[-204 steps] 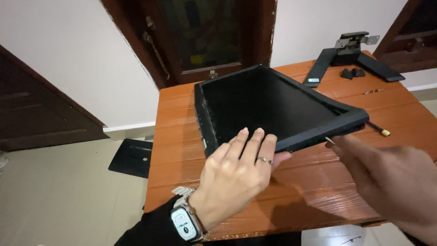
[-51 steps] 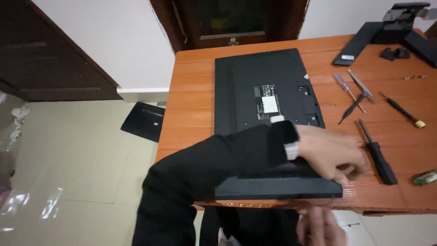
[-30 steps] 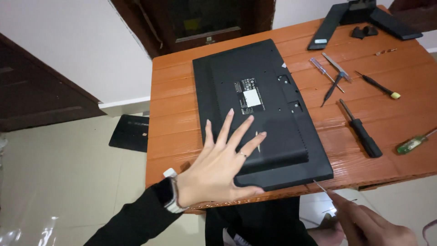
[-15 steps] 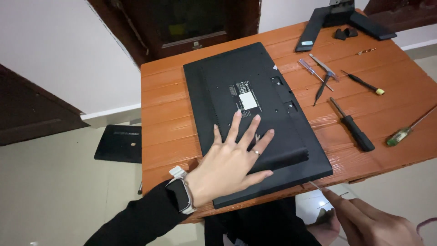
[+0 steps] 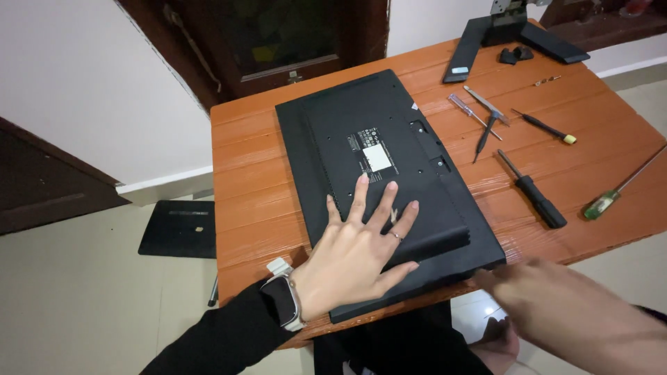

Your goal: Using a flat-head screwdriver to pry open the plastic casing of a computer monitor.

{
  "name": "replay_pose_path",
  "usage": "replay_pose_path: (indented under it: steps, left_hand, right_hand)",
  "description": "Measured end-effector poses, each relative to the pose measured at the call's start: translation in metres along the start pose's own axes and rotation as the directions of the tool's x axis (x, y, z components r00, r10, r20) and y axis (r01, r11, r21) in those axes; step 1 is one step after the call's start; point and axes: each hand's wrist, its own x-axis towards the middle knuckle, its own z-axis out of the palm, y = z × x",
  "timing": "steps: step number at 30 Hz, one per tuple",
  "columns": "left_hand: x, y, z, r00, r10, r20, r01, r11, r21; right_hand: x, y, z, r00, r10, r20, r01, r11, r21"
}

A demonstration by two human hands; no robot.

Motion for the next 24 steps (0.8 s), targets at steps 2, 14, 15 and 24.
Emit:
replay_pose_path:
  steps: [2, 14, 15, 24]
  left_hand:
    - [-0.001, 0.001, 0.001, 1.0, -0.006, 0.001, 0.006, 1.0, -0.013]
    - [0.003, 0.003, -0.003, 0.995, -0.053, 0.089, 0.061, 0.994, -0.088]
    - [0.004, 0.003, -0.004, 0.993, -0.054, 0.106, 0.067, 0.99, -0.124]
    - [0.024, 0.039, -0.007, 0.998, 0.054, -0.02, -0.051, 0.991, 0.126]
  right_hand:
    - [0.016, 0.016, 0.05, 0.953, -0.145, -0.266, 0.128, 0.989, -0.08]
    - [0.012, -0.036, 0.143, 0.529, 0.126, -0.839, -0.066, 0.992, 0.107]
    - [0.011, -0.047, 0.139, 0.456, 0.234, -0.858, -0.093, 0.972, 0.216]
    - [0.126, -0.057, 0.253, 0.122, 0.468, -0.875, -0.274, 0.863, 0.424]
